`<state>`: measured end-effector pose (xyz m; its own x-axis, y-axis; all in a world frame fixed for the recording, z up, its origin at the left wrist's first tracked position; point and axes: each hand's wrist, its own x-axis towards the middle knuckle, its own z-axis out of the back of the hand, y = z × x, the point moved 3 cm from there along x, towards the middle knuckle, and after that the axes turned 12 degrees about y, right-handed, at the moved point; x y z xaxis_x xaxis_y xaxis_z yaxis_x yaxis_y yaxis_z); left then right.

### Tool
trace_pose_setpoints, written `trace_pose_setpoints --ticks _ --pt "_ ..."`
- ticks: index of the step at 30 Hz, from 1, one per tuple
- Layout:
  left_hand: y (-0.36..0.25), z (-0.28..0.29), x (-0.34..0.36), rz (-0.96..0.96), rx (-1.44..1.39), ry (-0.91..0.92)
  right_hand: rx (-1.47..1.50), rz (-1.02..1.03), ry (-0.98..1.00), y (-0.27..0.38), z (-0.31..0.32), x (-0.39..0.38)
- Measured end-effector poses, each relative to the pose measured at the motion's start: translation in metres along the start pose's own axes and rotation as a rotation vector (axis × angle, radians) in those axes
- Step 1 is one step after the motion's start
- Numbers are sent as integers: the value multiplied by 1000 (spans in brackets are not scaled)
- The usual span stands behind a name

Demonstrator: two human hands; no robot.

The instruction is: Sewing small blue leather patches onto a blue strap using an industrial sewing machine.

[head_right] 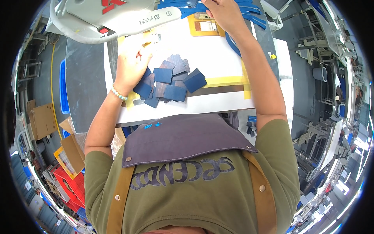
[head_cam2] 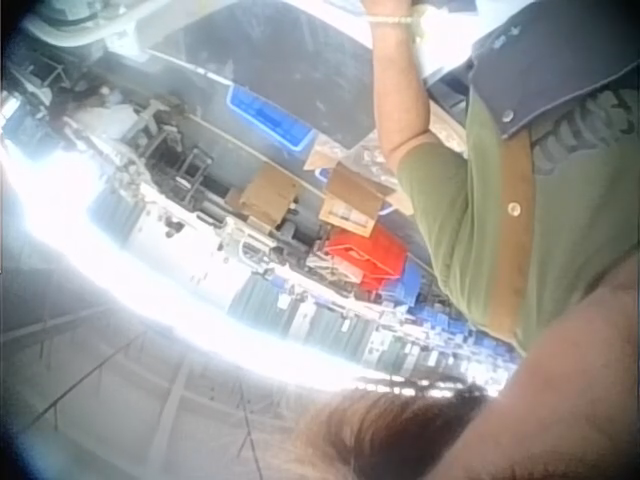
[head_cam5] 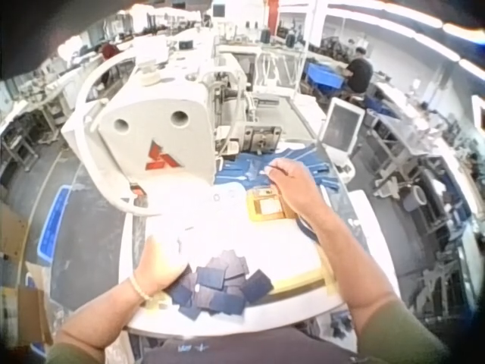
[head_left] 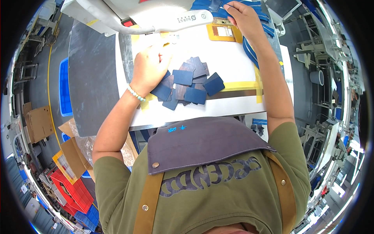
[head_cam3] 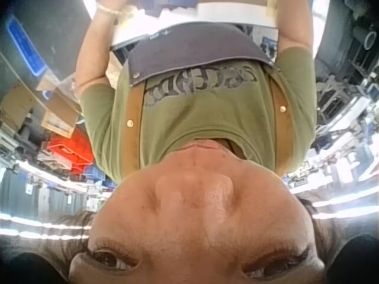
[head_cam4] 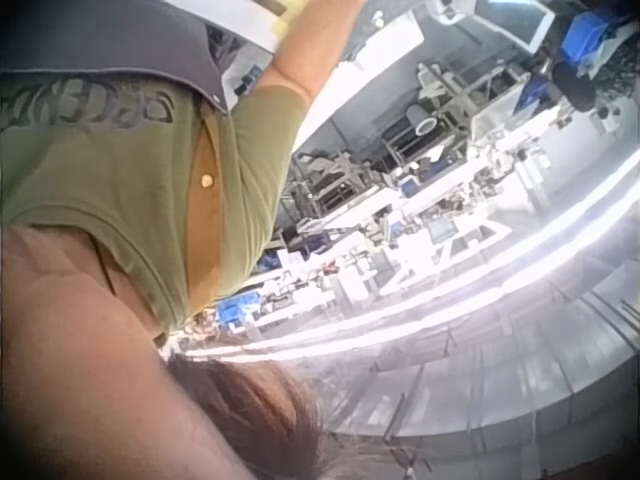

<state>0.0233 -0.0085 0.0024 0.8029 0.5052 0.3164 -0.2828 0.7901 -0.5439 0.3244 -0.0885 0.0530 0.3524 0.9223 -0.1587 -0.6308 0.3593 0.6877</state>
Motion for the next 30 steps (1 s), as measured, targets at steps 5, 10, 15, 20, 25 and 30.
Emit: trace_pose_setpoints --ticks 5,10,15,20,25,30 --pt "-9 0 -3 348 -788 350 393 273 677 42 -16 -45" --pt "-34 5 -6 217 -1019 670 669 388 792 61 -43 -73" --pt "-31 7 -9 247 -1094 712 574 425 877 64 -64 -77" --pt "-22 3 -8 296 -1362 536 643 336 823 54 -59 -72" --pt "-7 4 -4 110 -1292 395 491 315 793 45 -73 -65" --pt "2 3 -2 183 -1553 5 424 277 603 47 -86 -65"
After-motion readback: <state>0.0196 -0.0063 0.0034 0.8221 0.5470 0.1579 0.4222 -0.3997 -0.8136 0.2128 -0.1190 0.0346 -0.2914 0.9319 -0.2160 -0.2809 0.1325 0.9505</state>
